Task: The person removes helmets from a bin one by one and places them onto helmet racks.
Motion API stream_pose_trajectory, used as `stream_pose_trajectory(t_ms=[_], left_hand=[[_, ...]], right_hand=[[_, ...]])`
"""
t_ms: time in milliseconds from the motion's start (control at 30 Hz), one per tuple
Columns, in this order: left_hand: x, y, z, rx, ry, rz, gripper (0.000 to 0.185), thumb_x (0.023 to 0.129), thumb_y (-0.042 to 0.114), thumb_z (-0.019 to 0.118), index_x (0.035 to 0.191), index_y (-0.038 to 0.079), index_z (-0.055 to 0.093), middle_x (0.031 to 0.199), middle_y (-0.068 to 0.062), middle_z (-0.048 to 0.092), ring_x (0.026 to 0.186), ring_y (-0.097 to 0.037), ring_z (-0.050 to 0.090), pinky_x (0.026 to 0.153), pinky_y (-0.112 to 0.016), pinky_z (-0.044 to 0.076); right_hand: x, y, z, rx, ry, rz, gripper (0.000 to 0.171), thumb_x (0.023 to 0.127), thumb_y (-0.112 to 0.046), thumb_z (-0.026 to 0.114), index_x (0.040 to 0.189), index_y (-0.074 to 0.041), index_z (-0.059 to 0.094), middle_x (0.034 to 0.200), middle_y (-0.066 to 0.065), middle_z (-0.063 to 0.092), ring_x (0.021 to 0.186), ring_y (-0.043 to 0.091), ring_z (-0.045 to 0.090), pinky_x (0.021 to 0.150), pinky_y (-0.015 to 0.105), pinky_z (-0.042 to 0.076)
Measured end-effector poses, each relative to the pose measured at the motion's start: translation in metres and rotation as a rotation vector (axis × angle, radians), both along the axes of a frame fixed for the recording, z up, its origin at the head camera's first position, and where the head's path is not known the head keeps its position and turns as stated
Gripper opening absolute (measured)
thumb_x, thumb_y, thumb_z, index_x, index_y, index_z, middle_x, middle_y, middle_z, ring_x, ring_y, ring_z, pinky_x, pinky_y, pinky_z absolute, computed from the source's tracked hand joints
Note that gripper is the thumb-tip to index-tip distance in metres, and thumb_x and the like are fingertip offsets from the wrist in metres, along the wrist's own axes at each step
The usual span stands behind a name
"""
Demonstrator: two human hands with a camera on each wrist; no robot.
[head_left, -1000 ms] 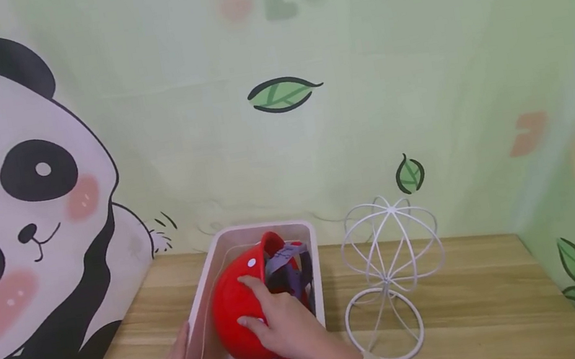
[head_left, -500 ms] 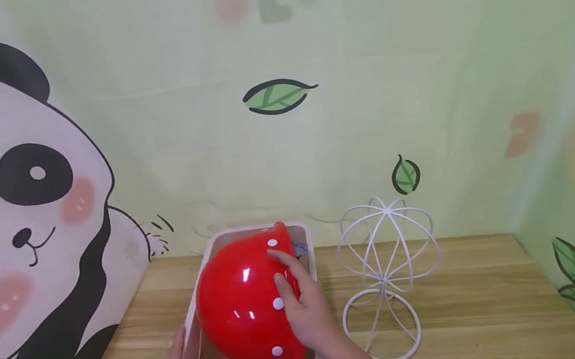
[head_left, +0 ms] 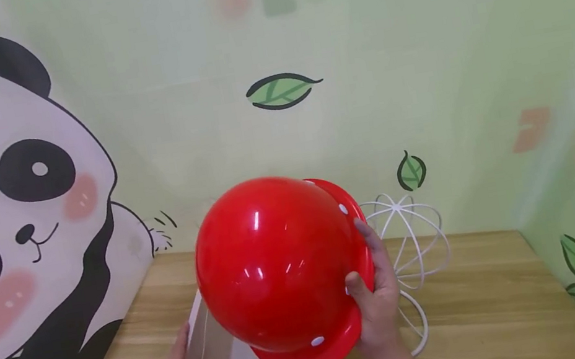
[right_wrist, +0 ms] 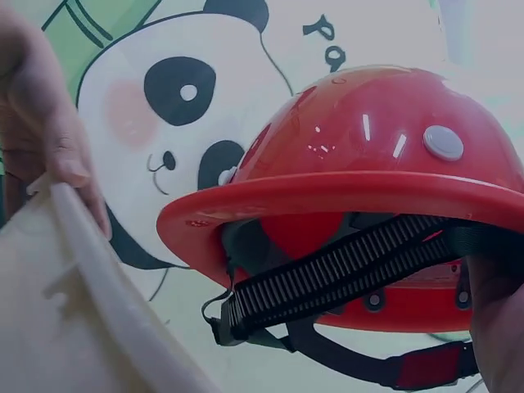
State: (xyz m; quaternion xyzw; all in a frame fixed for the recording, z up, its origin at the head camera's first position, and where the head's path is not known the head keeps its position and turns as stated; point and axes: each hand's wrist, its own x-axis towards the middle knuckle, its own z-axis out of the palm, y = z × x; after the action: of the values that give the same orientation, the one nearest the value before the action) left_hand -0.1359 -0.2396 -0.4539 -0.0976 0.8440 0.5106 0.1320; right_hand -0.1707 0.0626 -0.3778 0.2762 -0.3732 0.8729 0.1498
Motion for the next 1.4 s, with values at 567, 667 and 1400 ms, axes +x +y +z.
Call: stream_pose_trajectory(t_ms=[567,667,1400], left_hand=[[0.006,0.001,-0.001,-0.072,0.202,-0.066,0.12,0.062,0.036,0.09,0.152,0.038,0.012,0.137,-0.007,0.047,0.11,-0.024,0.057,0.089,-0.033,0.056],[0.007,0.001,-0.002,-0.059,0.241,-0.074,0.12,0.063,0.032,0.09,0.153,0.035,0.011,0.135,-0.011,0.049,0.108,-0.024,0.059,0.085,-0.027,0.053],[0.007,-0.001,-0.003,-0.032,0.252,-0.081,0.118,0.065,0.027,0.09,0.152,0.039,0.01,0.131,-0.014,0.052,0.106,-0.026,0.061,0.081,-0.025,0.054]], right_hand=[[0.019,0.054,0.042,-0.256,0.134,-0.058,0.061,0.094,0.002,0.051,0.149,-0.005,0.026,0.149,0.016,0.036,0.132,0.032,0.044,0.097,0.042,0.053],[0.016,0.071,0.041,-0.312,0.136,-0.096,0.059,0.093,0.002,0.052,0.147,-0.004,0.03,0.147,0.017,0.039,0.131,0.033,0.045,0.097,0.043,0.054],[0.006,0.112,-0.032,-0.07,-0.386,-0.402,0.053,0.097,-0.008,0.05,0.147,-0.02,0.035,0.153,0.004,0.036,0.14,0.029,0.038,0.096,0.035,0.053]])
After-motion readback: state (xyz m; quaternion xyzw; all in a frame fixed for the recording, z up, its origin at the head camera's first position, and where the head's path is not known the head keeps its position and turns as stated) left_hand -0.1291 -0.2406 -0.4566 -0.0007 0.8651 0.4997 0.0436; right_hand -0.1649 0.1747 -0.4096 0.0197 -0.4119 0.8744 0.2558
